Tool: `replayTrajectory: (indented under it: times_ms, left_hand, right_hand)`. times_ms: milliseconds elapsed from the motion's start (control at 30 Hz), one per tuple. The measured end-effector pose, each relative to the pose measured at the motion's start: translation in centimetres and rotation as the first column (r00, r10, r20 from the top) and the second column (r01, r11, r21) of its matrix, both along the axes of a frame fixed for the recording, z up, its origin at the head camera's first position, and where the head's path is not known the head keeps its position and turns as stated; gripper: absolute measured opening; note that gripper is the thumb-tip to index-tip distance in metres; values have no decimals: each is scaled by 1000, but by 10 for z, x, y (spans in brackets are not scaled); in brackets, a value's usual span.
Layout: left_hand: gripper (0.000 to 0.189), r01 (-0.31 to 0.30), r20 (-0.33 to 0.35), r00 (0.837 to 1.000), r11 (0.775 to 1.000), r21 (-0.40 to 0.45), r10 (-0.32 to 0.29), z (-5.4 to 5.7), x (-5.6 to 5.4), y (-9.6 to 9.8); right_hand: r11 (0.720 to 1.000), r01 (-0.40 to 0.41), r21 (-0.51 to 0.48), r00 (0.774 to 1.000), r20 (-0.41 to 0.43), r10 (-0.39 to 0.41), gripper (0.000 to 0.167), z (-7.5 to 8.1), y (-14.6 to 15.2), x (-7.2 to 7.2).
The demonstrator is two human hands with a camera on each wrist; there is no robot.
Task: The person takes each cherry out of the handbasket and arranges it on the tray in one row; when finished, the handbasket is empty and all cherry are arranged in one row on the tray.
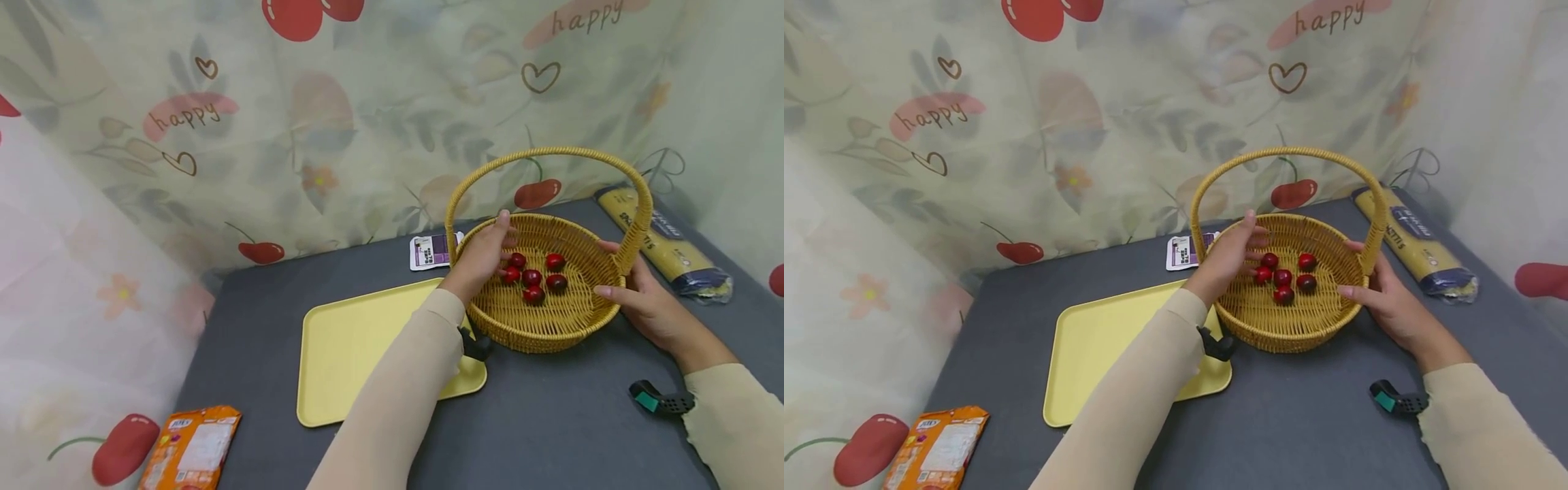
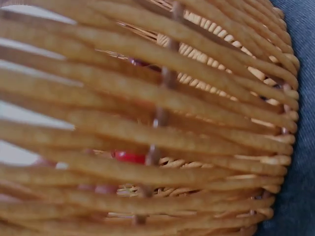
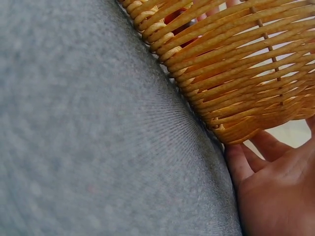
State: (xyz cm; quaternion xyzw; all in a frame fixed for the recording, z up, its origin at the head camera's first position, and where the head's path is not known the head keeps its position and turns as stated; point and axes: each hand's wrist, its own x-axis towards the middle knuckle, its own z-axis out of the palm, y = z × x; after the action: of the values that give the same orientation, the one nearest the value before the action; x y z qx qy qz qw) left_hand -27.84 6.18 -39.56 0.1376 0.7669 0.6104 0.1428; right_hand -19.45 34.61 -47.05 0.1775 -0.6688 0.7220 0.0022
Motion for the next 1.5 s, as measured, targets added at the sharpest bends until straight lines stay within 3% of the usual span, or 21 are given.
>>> replayTrajectory:
  times_ms: [167, 333, 467, 633, 733, 767, 867, 933, 1100, 1267, 1400, 1500]
  left_hand:
    - [65, -44, 45, 998, 997, -58, 46, 1, -1, 5]
    - [44, -39, 44, 998, 985, -167, 47, 1, 0, 8]
    - [20, -11, 3, 1000, 957, -289, 12, -2, 0, 7]
    - [13, 24, -94, 993, 896, -444, -73, -6, -2, 7]
    - [10, 32, -108, 989, 868, -495, -98, -7, -2, 7]
    - [12, 28, -108, 990, 861, -508, -96, -12, -5, 9]
    - [12, 48, -91, 990, 852, -522, -111, -11, -5, 9]
    - [13, 62, -83, 989, 856, -514, -122, -10, -4, 9]
    - [9, 94, -30, 992, 893, -440, -119, -5, 1, 6]
    - [10, 65, -25, 996, 923, -378, -80, -8, 0, 7]
    - [10, 68, -39, 996, 970, -233, -79, -5, 4, 4]
    - [17, 75, -64, 994, 989, -129, -84, -7, 5, 2]
  right_hand:
    - [1000, 13, 1, 1000, 5, -13, 72, 2, -1, -1]
    - [1000, 8, -12, 1000, -5, -8, 71, 1, -1, -2]
    - [1000, -1, -22, 1000, -10, 1, 71, -2, -1, -3]
    - [1000, 6, -13, 1000, -4, -6, 71, -2, -1, -3]
    - [1000, 9, -5, 1000, -3, -9, 71, -1, -1, -3]
    - [1000, 9, -5, 1000, -3, -9, 71, -1, -1, -3]
    - [1000, 4, -6, 1000, -8, -4, 71, -2, -1, -3]
    - [1000, 2, -7, 1000, -12, -2, 71, -2, -1, -3]
    - [1000, 2, -3, 1000, -14, -2, 70, -2, -1, -3]
    - [1000, -3, -3, 1000, -18, 3, 71, -3, 0, -3]
    - [1000, -15, -14, 999, -35, 15, 71, -2, 0, -2]
    - [1000, -11, -8, 999, -37, 11, 71, -2, 0, -2]
